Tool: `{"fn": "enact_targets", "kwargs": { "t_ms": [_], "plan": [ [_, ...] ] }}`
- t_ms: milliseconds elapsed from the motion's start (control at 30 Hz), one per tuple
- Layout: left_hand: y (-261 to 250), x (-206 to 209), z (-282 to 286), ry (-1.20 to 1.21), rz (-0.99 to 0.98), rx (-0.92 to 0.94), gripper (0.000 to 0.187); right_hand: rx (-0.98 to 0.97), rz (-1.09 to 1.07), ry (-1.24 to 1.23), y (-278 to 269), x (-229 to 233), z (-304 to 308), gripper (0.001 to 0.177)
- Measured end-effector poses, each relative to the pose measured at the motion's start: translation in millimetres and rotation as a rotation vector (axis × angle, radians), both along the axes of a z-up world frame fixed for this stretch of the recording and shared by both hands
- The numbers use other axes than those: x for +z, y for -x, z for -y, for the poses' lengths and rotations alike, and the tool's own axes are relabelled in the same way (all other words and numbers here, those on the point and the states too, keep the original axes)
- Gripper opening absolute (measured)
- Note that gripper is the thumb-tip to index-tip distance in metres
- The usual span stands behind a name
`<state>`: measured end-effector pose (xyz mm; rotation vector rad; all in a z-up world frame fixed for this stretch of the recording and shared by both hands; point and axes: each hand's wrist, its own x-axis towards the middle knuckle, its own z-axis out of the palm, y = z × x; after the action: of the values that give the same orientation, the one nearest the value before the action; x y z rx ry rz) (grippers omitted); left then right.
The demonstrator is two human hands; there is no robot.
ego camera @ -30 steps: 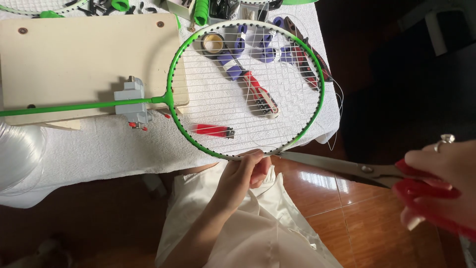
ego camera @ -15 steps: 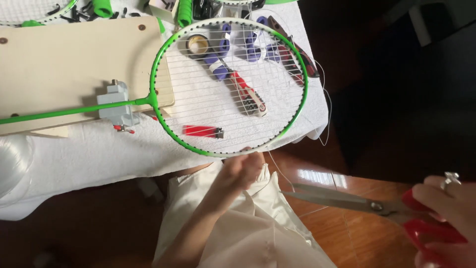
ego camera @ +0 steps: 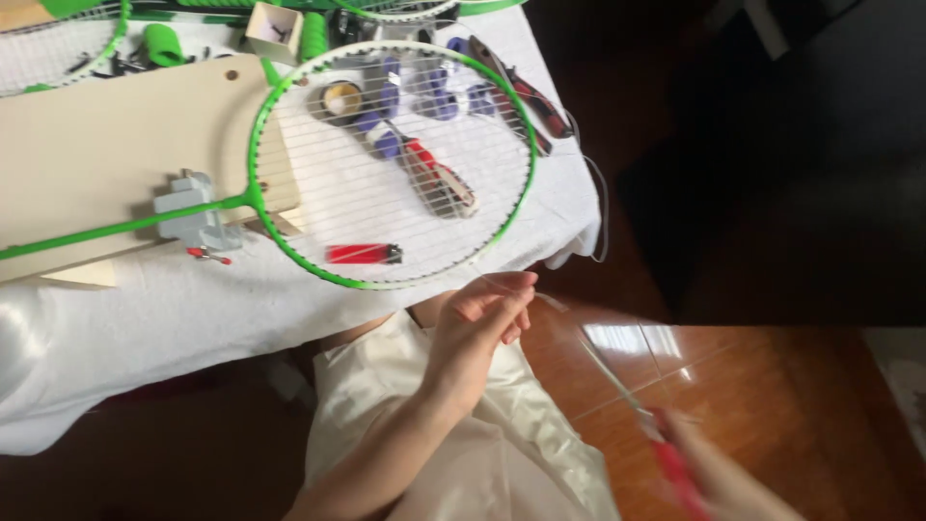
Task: The recorder is stringing a badminton racket manually using strings and scissors at a workbench.
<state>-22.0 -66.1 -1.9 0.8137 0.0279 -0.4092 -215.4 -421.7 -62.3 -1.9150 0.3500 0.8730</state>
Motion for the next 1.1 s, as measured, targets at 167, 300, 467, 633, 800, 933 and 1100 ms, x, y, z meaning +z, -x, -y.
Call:
{"fn": "enact_targets", "kwargs": {
  "t_ms": [167, 300, 467, 633, 800, 933, 1100],
  "plan": [
    [8, 18, -9, -0.044, 0.029, -0.114, 0.033, -0.275, 0.366, -0.277, 14, -95, -81, 0.090],
    [14, 23, -17, -0.086, 0.084, -0.143, 0.033, -0.273, 0.473, -0.127, -17, -97, -145, 0.064],
    [15, 27, -14, -0.197, 0.034, -0.028, 0.037, -0.251, 0.656, -0.173, -44, -79, -182, 0.079],
    [9, 14, 1, -0.033, -0.259, 0.008, 0.040, -0.247, 0.737, -0.170, -69, -71, -202, 0.070],
    [3, 15, 6, -0.065, -0.296, 0.029, 0.040, -0.310, 0.745, -0.236, -96, -63, -217, 0.070],
    [3, 20, 10, -0.008, -0.288, 0.030, 0.039, -0.392, 0.784, -0.503, -112, -42, -227, 0.059],
    [-3, 32, 9, -0.024, -0.292, 0.013, 0.038, -0.538, 0.537, -0.449, -131, -13, -230, 0.039]
  ]
}}
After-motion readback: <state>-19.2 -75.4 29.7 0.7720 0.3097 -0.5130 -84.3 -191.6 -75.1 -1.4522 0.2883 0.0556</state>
